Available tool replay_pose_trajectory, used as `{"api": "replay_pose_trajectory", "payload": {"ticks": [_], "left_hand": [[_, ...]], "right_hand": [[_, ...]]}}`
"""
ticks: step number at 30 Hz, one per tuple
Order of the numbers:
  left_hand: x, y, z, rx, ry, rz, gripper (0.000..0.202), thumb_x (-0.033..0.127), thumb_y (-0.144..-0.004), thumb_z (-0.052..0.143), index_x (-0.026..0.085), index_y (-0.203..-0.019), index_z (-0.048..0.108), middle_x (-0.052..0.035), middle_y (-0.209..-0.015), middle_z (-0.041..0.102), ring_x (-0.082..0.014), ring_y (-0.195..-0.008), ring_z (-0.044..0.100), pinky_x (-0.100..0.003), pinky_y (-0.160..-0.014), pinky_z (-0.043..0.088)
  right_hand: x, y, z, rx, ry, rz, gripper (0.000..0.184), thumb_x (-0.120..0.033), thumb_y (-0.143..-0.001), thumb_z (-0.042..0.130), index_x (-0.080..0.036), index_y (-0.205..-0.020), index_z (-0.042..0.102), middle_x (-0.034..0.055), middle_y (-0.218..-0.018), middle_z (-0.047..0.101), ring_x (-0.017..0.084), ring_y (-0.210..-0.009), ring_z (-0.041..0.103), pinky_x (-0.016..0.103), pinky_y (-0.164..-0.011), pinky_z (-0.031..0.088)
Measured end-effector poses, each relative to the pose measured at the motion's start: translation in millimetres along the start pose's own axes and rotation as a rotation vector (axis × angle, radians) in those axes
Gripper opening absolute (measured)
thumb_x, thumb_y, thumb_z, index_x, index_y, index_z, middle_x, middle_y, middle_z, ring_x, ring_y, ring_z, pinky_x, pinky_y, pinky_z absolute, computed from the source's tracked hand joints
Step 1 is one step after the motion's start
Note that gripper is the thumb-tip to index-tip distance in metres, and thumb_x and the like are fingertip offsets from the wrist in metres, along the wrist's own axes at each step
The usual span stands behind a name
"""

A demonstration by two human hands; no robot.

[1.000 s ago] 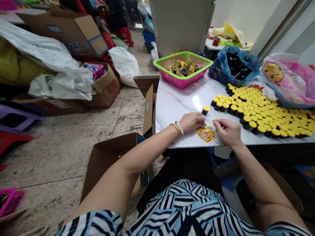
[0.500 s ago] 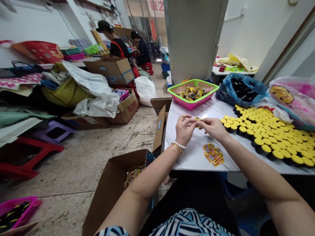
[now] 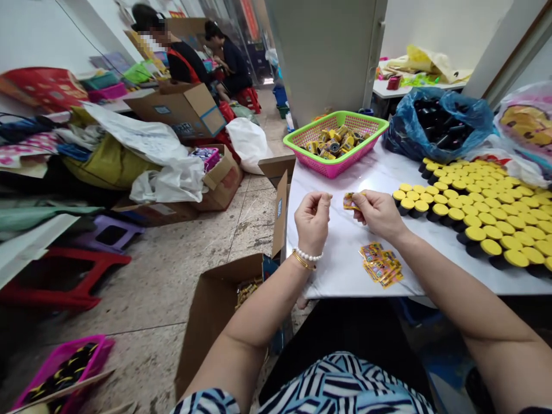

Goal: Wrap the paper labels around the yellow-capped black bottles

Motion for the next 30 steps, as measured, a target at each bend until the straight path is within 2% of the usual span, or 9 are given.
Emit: {"api": "replay_pose_trajectory", "payload": {"ticks": [3, 8, 15, 20, 22, 25, 28, 30], "left_hand": [[5, 2, 4.0, -0.052, -0.027, 0.004, 0.037, 0.054, -0.09, 0.073, 0.017, -0.091, 0.073, 0.0039, -0.063, 0.052, -0.0059, -0.051, 0.042, -0.02, -0.048, 0.035], [6, 5, 10.4, -0.109, -0.069, -0.023, 0.039, 0.054, -0.084, 0.078, 0.016, -0.084, 0.073, 0.0019, -0.065, 0.059, -0.0071, -0.056, 0.047, -0.021, -0.053, 0.04], [19, 8, 2.3, 0.001, -0.144, 0.027, 0.027, 0.045, -0.087, 0.077, 0.019, -0.091, 0.073, -0.0029, -0.082, 0.069, -0.0113, -0.071, 0.06, -0.023, -0.065, 0.049], [28, 12, 11.3, -0.093, -0.271, 0.091, 0.021, 0.04, -0.088, 0.077, 0.019, -0.085, 0.078, -0.0055, -0.085, 0.071, -0.0149, -0.077, 0.064, -0.03, -0.075, 0.054], [28, 12, 10.4, -0.095, -0.288, 0.081, 0.019, 0.04, -0.085, 0.079, 0.021, -0.083, 0.079, -0.0059, -0.084, 0.071, -0.0163, -0.077, 0.064, -0.033, -0.076, 0.054], [22, 8, 3.2, -0.059, -0.254, 0.008, 0.016, 0.038, -0.082, 0.081, 0.023, -0.079, 0.079, -0.0069, -0.084, 0.073, -0.0176, -0.076, 0.064, -0.036, -0.076, 0.055], [10, 5, -1.8, -0.051, -0.157, -0.177, 0.018, 0.041, -0.083, 0.08, 0.024, -0.078, 0.078, -0.0062, -0.069, 0.068, -0.0157, -0.06, 0.056, -0.035, -0.06, 0.049], [5, 6, 2.6, -0.11, -0.091, -0.275, 0.019, 0.043, -0.082, 0.08, 0.024, -0.08, 0.08, -0.0054, -0.064, 0.065, -0.014, -0.052, 0.05, -0.033, -0.05, 0.041]], "right_hand": [[-6, -2, 0, -0.015, 0.04, -0.047, 0.056, -0.069, -0.094, 0.059, -0.017, -0.081, 0.073, 0.0011, -0.061, 0.065, 0.011, -0.053, 0.056, 0.024, -0.051, 0.044], [-10, 1, 5, -0.017, 0.097, -0.092, 0.053, -0.067, -0.096, 0.057, -0.018, -0.083, 0.074, 0.0014, -0.065, 0.067, 0.012, -0.056, 0.057, 0.026, -0.058, 0.046], [-15, 4, 1, 0.035, 0.22, -0.138, 0.049, -0.063, -0.1, 0.053, -0.021, -0.082, 0.072, 0.0014, -0.065, 0.068, 0.016, -0.06, 0.061, 0.029, -0.065, 0.048], [-27, 7, 7, 0.008, 0.325, -0.203, 0.046, -0.054, -0.103, 0.051, -0.022, -0.074, 0.067, 0.0021, -0.068, 0.069, 0.017, -0.064, 0.063, 0.03, -0.067, 0.047], [-29, 9, 10, -0.018, 0.35, -0.214, 0.045, -0.053, -0.104, 0.049, -0.023, -0.074, 0.066, 0.0022, -0.069, 0.069, 0.018, -0.065, 0.064, 0.031, -0.067, 0.047], [-27, 9, 11, -0.042, 0.334, -0.211, 0.037, -0.055, -0.1, 0.055, -0.025, -0.085, 0.07, 0.0027, -0.076, 0.073, 0.02, -0.068, 0.067, 0.033, -0.066, 0.05], [-19, 5, 6, -0.01, 0.297, -0.212, 0.031, -0.056, -0.093, 0.066, -0.026, -0.095, 0.075, 0.0034, -0.086, 0.078, 0.022, -0.073, 0.07, 0.035, -0.069, 0.054], [-13, 3, 3, 0.009, 0.284, -0.213, 0.029, -0.054, -0.092, 0.068, -0.027, -0.095, 0.077, 0.004, -0.09, 0.08, 0.024, -0.075, 0.072, 0.037, -0.072, 0.056]]}}
Point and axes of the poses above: each hand's wrist, its own y-axis away from the middle knuckle, its own z-axis out of the palm, x = y × z, the point moved 9 cm from there along -y, towards the middle knuckle
